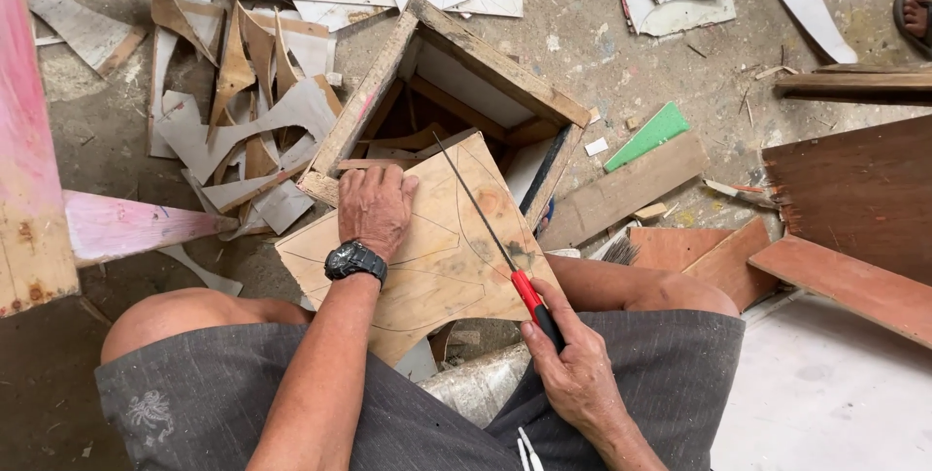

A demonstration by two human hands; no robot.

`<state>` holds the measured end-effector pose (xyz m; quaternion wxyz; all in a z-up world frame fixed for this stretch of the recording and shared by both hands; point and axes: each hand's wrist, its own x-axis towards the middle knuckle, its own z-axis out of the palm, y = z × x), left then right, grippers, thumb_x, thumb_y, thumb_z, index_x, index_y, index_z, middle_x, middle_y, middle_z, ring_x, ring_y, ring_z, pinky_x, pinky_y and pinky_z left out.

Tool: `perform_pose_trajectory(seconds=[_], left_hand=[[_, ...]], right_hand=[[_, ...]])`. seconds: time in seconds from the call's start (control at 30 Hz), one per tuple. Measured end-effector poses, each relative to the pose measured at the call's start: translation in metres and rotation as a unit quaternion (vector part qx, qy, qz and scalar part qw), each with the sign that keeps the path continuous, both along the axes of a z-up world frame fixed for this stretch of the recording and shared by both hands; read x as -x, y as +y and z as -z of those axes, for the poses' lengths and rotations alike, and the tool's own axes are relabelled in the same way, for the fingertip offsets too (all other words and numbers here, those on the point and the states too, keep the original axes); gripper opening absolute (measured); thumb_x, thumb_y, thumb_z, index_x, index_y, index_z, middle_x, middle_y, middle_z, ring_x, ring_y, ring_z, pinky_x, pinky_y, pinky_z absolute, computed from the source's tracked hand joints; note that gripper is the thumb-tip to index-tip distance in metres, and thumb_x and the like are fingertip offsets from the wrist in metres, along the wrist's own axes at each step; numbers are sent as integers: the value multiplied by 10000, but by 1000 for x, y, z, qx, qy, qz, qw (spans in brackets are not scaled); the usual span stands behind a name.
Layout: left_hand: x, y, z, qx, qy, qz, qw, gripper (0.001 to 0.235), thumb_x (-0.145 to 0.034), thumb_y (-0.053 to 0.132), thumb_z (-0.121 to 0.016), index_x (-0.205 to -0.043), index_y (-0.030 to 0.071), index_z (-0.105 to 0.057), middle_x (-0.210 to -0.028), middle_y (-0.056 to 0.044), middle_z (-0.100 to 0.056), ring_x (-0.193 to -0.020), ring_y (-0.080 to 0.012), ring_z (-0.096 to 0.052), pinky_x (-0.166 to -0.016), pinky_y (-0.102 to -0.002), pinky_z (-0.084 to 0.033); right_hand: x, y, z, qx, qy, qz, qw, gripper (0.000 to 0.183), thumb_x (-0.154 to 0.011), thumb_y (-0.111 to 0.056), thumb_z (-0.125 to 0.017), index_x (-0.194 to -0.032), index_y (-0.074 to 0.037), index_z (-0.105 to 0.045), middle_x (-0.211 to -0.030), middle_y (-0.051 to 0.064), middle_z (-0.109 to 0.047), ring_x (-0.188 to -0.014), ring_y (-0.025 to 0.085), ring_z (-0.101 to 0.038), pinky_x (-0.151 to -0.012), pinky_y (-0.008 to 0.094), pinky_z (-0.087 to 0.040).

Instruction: Using a hand saw to cut out a leaf-shaped design from a thin wooden board.

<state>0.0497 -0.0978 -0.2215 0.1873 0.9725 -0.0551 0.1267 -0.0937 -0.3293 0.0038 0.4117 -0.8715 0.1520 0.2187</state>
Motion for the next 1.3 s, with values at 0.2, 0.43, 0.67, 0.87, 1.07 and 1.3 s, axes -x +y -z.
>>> perform_pose_trajectory(seconds=[0.2, 0.43, 0.67, 0.87, 1.07, 1.3], left_hand=[[-4, 2, -7, 30, -21, 16, 999, 228, -1002, 328, -579, -930, 120, -641, -886, -94, -584, -816, -323, -550, -774, -455, -449], [23, 20, -76, 134, 1, -53, 990, 308, -1035, 249, -533, -1268, 78, -640, -1252, -143, -654, -1174, -324, -600, -974, -487, -501], [90, 47, -103, 314, 207, -500, 780, 482, -966, 301, -586, -1390, 86, -510, -1383, -165, -620, -1215, -348, -625, -974, -502, -490], [97, 49, -60, 360, 425, -442, 703, 459, -984, 401, -426, -1345, 143, -544, -1315, -173, -649, -1174, -427, -605, -962, -537, -462], [67, 43, -87, 398, 332, -420, 745, 401, -1010, 320, -402, -1354, 213, -578, -1314, -87, -660, -1159, -343, -611, -924, -485, -471], [1, 65, -55, 370, 196, -282, 863, 464, -1033, 254, -450, -1445, 82, -575, -1401, -205, -610, -1273, -365, -586, -1060, -480, -471]], right_hand=[[-1, 2, -4, 22, -23, -9, 999, 541, -951, -319, -611, -1482, -227, -568, -611, -16, -542, -551, 126, -467, -606, 276, -447], [6, -9, 7, 36, -4, 3, 999, 568, -939, -344, -608, -1489, -210, -567, -745, 28, -715, -600, 143, -606, -665, 301, -511], [6, 0, 5, -16, -47, 12, 999, 581, -941, -313, -616, -1506, -190, -558, -681, 24, -623, -581, 130, -518, -637, 280, -488], [8, 0, 0, 6, -81, -4, 997, 560, -937, -328, -616, -1481, -205, -563, -1034, 59, -693, -929, 168, -616, -865, 293, -501], [12, -2, -1, -12, -54, 66, 996, 581, -934, -307, -613, -1497, -171, -567, -615, 50, -611, -530, 148, -554, -574, 290, -505], [6, -7, -8, 24, -78, 86, 993, 561, -932, -303, -616, -1483, -204, -589, -637, 53, -661, -514, 152, -583, -613, 302, -537]])
